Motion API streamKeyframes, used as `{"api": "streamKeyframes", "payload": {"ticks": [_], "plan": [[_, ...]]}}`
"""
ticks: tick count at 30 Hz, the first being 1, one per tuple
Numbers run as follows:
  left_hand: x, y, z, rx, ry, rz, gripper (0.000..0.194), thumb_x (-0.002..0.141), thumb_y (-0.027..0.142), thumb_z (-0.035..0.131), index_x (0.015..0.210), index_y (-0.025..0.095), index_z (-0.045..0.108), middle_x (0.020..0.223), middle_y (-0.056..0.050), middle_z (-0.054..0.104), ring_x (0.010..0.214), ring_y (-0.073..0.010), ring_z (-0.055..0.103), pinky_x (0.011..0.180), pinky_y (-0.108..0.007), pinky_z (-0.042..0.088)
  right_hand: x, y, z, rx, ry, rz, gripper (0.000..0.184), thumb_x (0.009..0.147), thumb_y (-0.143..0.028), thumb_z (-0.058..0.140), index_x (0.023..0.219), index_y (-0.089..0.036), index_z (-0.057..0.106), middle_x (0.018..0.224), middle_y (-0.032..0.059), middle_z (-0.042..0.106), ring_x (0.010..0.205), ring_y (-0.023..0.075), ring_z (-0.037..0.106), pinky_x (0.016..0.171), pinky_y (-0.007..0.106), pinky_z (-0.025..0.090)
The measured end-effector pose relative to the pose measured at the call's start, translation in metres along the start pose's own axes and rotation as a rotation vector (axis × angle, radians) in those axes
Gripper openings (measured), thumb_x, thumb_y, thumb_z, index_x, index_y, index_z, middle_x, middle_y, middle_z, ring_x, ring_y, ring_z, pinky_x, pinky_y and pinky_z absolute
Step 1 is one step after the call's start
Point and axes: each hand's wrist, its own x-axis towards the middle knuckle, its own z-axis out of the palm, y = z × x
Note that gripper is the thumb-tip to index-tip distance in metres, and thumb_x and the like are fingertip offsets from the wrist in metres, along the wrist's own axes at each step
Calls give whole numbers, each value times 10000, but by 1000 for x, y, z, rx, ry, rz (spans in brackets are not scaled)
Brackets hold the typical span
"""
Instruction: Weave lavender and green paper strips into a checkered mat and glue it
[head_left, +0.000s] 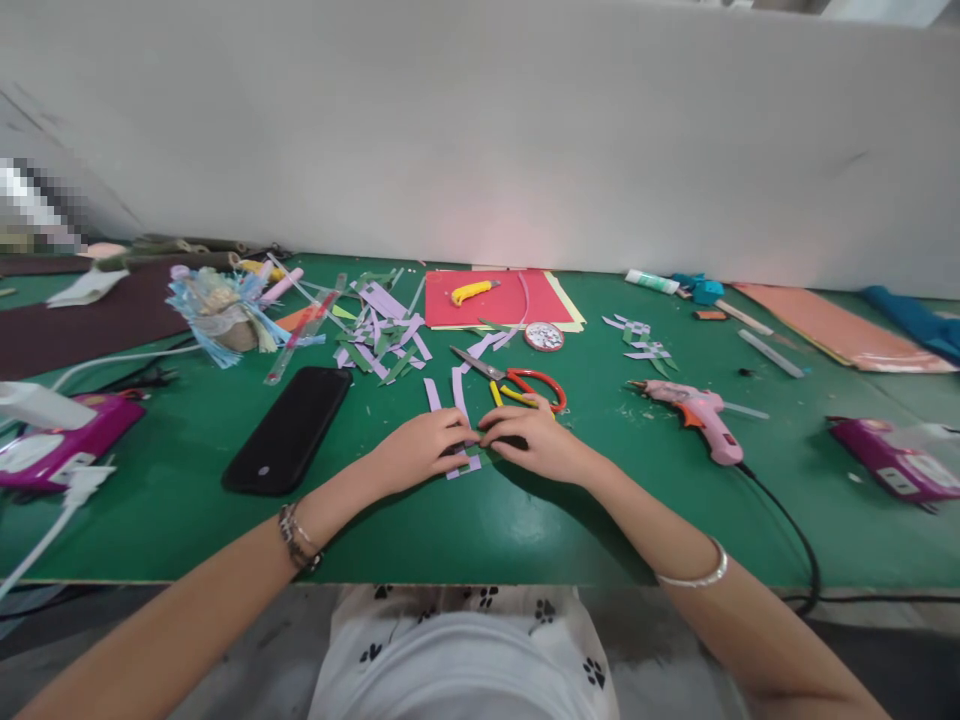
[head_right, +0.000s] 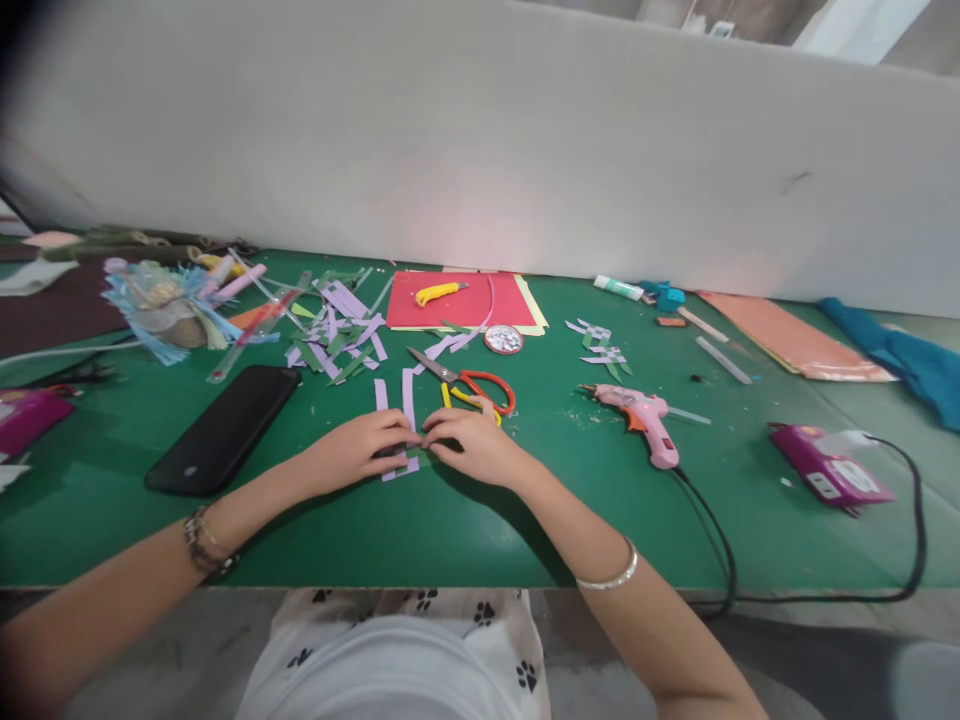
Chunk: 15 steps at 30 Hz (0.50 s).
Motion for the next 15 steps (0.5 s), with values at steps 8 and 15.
{"api": "streamKeyframes", "payload": {"ticks": [8,15], "plan": [[3,-5,2,-106,14,-17,150,829,225,485,889,171,611,873,-35,564,728,-135,546,616,-212,396,-73,11,-75,-314,697,639,215,759,-333,447,741,-203,617,770,80,647,710,209,585,630,328,420],[2,-7,0,-238,60,-43,126,806,203,466,764,169,579,813,-18,585,703,-125,539,640,-212,391,-143,78,-61,-624,520,946,335,716,-512,391,604,-218,508,554,93,521,541,248,509,471,353,357]]}}
